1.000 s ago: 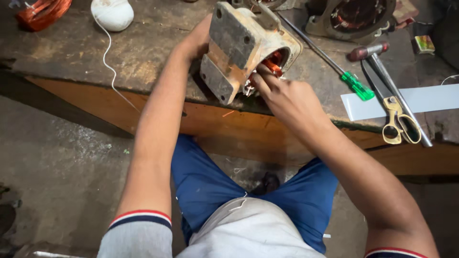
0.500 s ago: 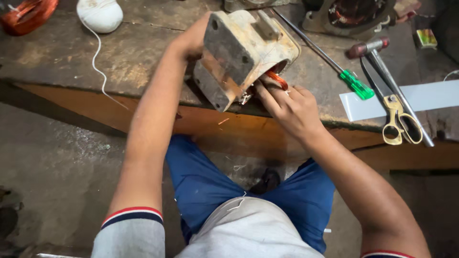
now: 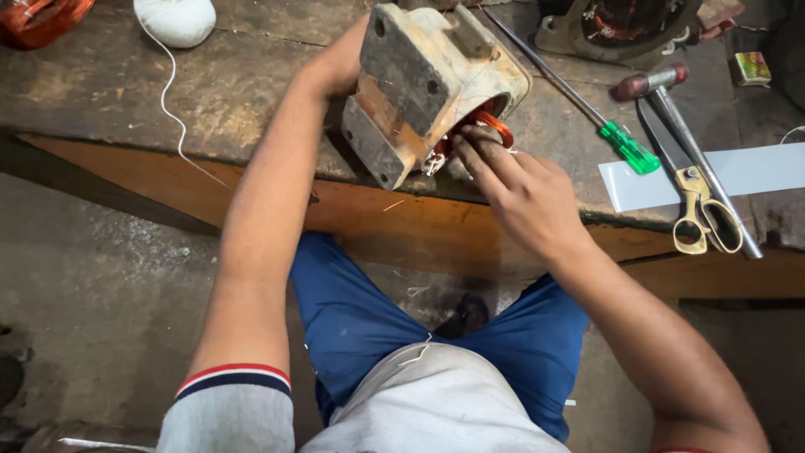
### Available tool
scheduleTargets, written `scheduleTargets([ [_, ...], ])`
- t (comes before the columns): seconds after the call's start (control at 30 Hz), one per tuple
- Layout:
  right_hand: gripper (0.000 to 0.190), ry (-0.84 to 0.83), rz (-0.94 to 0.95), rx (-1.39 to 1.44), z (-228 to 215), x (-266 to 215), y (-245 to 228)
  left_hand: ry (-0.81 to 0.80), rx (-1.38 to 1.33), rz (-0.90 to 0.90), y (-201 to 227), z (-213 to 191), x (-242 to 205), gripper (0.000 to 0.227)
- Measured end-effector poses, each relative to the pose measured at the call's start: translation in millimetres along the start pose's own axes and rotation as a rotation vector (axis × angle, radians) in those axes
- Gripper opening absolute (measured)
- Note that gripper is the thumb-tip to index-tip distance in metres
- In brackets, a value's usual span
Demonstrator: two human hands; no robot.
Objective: The person winds copper wire into the slots of a motor stator, using a screwdriver to push the wire down and a hammer to tap it into place. They also use scissors to cut white string and tie it around the coil to secure it.
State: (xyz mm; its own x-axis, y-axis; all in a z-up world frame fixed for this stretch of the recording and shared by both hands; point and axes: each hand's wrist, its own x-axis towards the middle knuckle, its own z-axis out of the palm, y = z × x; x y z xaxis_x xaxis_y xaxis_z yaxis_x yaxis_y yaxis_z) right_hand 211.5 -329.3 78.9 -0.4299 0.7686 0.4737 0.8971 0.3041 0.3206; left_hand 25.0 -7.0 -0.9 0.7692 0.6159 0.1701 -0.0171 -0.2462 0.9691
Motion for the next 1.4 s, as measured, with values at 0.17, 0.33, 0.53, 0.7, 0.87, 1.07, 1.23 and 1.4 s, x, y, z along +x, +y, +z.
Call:
scheduleTargets([
  [0.17,0.053,0.118,0.064,-0.084,11.9,10.5,-16.5,0.043,-0.106,-0.091,-3.2,2.1,-1.7,0.059],
  [0.33,0.046,0.122,0.142,-0.155,12.6,15.6,-23.1,-0.037,-0.154,-0.073,-15.5,-5.7,8.2,0.059],
  [0.53,0.056,0.104,0.152,-0.045,-0.4,12.5,-18.4,-0.047,-0.133,-0.054,6.1,-2.6,3.1,0.056],
  [0.7,0.049,0.12,0.146,0.066,2.8,20.9,-20.0,-0.053,0.195,0.086,27.7,-7.0,-12.7,0.05],
  [0.87,0.035,0.055,0.177,0.036,-6.4,35.4,-35.1,-0.075,0.228,0.209,30.6,-14.1,-15.4,0.05],
  [1.07,0.045,0.052,0.18,0.163,-83.4,-20.8,-51.6,0.195,0.778,0.219,119.1,5.0,-93.1,0.044],
  [1.23,0.014,0.204,0.871,0.154,-113.6,-95.5,-2.9,0.158,0.983,0.448,169.3,101.0,-232.7,0.028],
  [1.4,0.028,-0.022,0.657,-0.22,-83.8,-128.3,29.2,-0.308,0.791,0.742,196.8,246.0,-225.3,0.014],
])
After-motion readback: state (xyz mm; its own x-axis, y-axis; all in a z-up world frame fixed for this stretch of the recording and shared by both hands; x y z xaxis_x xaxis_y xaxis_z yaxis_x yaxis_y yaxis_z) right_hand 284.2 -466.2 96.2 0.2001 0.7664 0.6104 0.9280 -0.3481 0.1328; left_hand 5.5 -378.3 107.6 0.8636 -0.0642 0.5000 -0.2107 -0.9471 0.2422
